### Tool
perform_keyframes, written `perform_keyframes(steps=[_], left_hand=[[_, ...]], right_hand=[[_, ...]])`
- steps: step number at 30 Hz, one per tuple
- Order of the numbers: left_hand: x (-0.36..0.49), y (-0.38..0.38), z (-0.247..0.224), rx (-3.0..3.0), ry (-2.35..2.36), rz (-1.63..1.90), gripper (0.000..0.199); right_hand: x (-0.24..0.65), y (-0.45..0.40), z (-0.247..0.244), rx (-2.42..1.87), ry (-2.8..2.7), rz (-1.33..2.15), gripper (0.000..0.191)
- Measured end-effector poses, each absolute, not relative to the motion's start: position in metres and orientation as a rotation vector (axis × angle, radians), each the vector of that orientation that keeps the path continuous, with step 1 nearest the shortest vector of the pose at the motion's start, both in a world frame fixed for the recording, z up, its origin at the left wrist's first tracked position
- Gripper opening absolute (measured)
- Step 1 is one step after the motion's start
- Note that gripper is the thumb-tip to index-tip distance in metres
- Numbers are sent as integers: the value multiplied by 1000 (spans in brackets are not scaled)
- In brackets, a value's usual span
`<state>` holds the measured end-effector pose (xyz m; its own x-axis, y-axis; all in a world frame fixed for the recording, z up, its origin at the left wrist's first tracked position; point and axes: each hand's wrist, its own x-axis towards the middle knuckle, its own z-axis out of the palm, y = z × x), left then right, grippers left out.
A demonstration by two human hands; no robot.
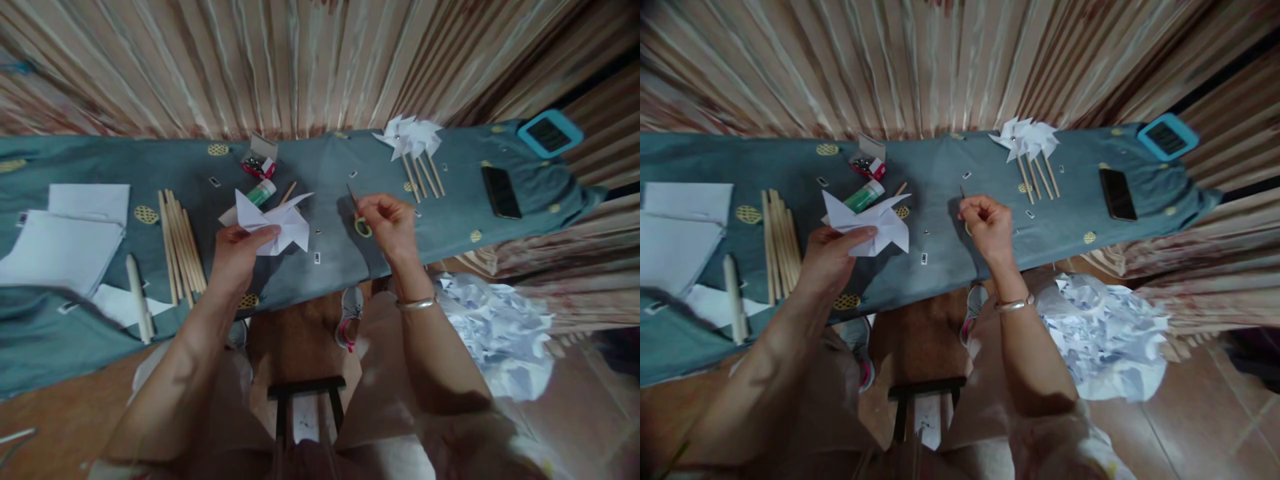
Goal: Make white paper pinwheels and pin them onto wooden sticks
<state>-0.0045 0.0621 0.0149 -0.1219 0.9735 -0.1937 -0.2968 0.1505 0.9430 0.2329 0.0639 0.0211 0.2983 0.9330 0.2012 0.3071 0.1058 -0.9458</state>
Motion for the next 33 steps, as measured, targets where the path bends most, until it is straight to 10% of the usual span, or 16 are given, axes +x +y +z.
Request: perform_keyframes(steps=[33], left_hand=[[-14, 57, 22, 852, 1233, 1366, 15]], right_hand=[[179, 45, -10, -1480, -1975, 681, 9]])
